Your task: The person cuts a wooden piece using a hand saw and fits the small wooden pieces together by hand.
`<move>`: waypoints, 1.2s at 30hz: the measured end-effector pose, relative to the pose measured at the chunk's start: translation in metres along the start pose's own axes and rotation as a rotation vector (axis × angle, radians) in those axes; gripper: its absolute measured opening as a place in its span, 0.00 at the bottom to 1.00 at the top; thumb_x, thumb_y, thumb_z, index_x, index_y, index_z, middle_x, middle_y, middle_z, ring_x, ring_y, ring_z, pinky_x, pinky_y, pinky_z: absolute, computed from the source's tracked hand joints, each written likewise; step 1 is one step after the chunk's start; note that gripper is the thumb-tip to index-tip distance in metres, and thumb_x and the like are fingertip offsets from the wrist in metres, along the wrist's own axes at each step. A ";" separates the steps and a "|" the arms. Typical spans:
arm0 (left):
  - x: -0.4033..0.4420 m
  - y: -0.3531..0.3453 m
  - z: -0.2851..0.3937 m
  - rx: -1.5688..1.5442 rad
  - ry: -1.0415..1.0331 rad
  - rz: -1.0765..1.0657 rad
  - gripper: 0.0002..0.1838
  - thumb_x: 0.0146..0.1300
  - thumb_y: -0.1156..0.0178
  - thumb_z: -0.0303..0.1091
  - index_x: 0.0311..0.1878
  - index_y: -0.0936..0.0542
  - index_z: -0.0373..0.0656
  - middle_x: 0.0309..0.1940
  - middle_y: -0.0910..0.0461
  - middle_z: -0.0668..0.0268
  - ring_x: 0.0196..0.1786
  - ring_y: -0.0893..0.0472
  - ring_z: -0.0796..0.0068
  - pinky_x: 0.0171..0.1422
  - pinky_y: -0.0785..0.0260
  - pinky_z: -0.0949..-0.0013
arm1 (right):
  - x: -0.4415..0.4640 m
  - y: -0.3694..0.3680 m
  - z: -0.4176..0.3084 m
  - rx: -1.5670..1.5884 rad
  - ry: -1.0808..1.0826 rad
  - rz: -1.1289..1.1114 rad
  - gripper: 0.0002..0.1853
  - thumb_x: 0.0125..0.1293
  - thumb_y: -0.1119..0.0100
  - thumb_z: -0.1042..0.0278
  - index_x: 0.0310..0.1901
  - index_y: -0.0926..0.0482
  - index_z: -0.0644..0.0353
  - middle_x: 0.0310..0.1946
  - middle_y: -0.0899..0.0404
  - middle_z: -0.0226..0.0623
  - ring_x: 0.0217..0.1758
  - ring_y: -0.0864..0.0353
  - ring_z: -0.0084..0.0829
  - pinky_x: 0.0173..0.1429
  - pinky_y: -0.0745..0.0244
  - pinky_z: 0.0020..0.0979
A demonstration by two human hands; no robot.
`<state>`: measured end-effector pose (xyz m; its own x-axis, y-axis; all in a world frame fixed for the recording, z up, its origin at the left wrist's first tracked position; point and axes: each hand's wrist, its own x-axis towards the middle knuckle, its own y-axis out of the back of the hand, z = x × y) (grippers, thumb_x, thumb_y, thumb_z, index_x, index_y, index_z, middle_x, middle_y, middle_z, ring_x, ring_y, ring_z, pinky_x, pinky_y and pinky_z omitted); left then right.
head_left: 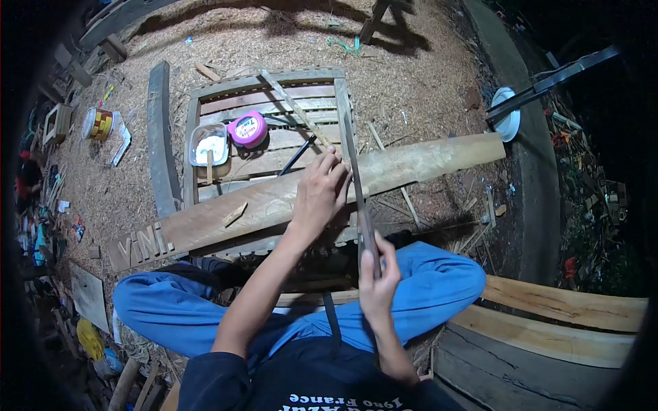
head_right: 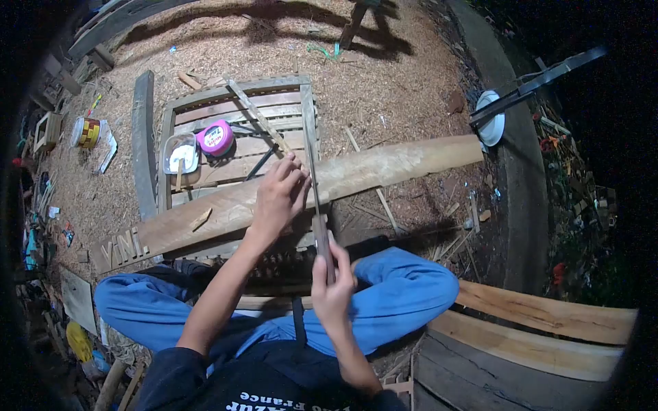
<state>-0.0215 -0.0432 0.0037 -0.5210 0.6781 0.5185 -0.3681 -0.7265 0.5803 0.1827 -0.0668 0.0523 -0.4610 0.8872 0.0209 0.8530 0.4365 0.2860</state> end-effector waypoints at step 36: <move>0.001 0.001 0.000 -0.017 0.014 0.019 0.09 0.64 0.30 0.27 0.45 0.16 0.35 0.54 0.18 0.51 0.64 0.20 0.46 0.66 0.26 0.50 | 0.025 -0.007 -0.011 0.032 -0.145 -0.031 0.19 0.77 0.40 0.67 0.63 0.22 0.71 0.49 0.12 0.46 0.48 0.15 0.27 0.49 0.19 0.33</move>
<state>-0.0226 -0.0431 0.0046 -0.5385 0.6628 0.5203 -0.3711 -0.7409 0.5598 0.1625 -0.0488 0.0617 -0.4488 0.8846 -0.1267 0.8476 0.4663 0.2533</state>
